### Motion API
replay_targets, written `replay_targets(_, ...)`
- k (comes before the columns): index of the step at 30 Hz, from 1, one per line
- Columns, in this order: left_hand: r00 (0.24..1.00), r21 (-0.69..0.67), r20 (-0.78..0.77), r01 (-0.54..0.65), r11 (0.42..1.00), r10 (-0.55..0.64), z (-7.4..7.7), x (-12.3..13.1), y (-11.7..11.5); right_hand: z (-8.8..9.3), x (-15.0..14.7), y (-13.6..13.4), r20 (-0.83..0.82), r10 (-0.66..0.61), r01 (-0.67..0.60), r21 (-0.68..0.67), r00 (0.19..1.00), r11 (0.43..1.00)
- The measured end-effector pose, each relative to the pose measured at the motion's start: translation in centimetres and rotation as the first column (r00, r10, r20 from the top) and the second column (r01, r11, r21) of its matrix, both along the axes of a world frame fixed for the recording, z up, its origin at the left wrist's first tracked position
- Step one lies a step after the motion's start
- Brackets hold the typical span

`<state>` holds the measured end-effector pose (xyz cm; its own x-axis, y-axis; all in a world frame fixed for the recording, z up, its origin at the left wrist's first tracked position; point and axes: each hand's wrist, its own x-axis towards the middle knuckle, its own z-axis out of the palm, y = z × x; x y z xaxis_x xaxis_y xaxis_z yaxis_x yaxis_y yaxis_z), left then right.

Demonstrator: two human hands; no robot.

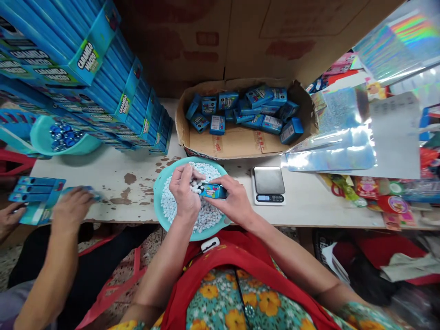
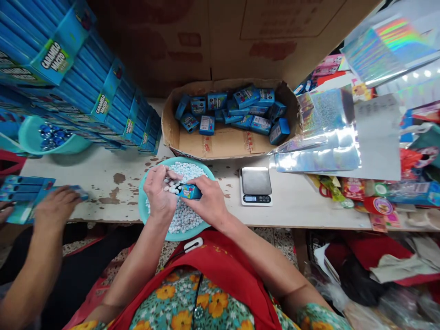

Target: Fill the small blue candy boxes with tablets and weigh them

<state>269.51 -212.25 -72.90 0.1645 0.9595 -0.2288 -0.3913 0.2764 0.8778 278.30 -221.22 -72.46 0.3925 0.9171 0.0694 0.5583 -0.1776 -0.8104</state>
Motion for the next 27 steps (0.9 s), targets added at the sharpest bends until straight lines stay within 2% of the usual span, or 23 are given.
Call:
replay_targets(11,1.000,-0.009,-0.023,0.009,1.000,-0.009,0.2,0.1,-0.3,-0.5,-0.2,0.0,-0.081,-0.020,0.021,0.010,0.997,1.000)
replay_targets(15,0.996,0.064,-0.014,0.091,0.994,-0.090,1.4,0.0,-0.7,-0.4,-0.2,0.2,-0.135,-0.040,0.049,0.064,0.990,0.997)
replay_targets(18,0.998,0.114,0.004,0.060,0.992,-0.061,1.3,-0.4,0.0,-0.4,0.3,-0.4,-0.185,-0.024,0.044,0.104,0.982,0.994)
replay_targets(19,1.000,0.126,-0.009,0.026,0.992,-0.025,0.6,-0.5,0.5,-0.4,0.6,-0.9,-0.202,-0.021,0.044,0.112,0.979,0.993)
replay_targets(21,0.991,0.172,-0.134,0.007,0.985,0.017,-2.0,-0.7,2.0,-0.3,1.3,-2.2,-0.224,-0.031,0.059,0.117,0.974,0.991)
replay_targets(22,0.966,0.213,-0.257,0.057,0.975,-0.001,-3.7,-0.7,2.7,-0.2,1.6,-2.9,-0.225,-0.047,0.074,0.113,0.973,0.991)
replay_targets(23,0.912,0.257,-0.408,0.167,0.952,-0.050,-5.5,-0.7,3.4,-0.1,2.0,-3.7,-0.218,-0.064,0.088,0.100,0.974,0.991)
replay_targets(24,0.817,0.288,-0.566,0.321,0.902,-0.110,-7.4,-0.6,3.9,0.0,2.3,-4.3,-0.207,-0.080,0.100,0.085,0.975,0.991)
replay_targets(25,0.703,0.298,-0.695,0.475,0.828,-0.153,-9.1,-0.4,4.2,0.1,2.6,-4.9,-0.196,-0.094,0.110,0.072,0.976,0.991)
replay_targets(27,0.472,0.260,-0.868,0.693,0.672,-0.151,-11.7,0.0,4.2,0.4,3.1,-5.6,-0.182,-0.110,0.123,0.060,0.977,0.991)
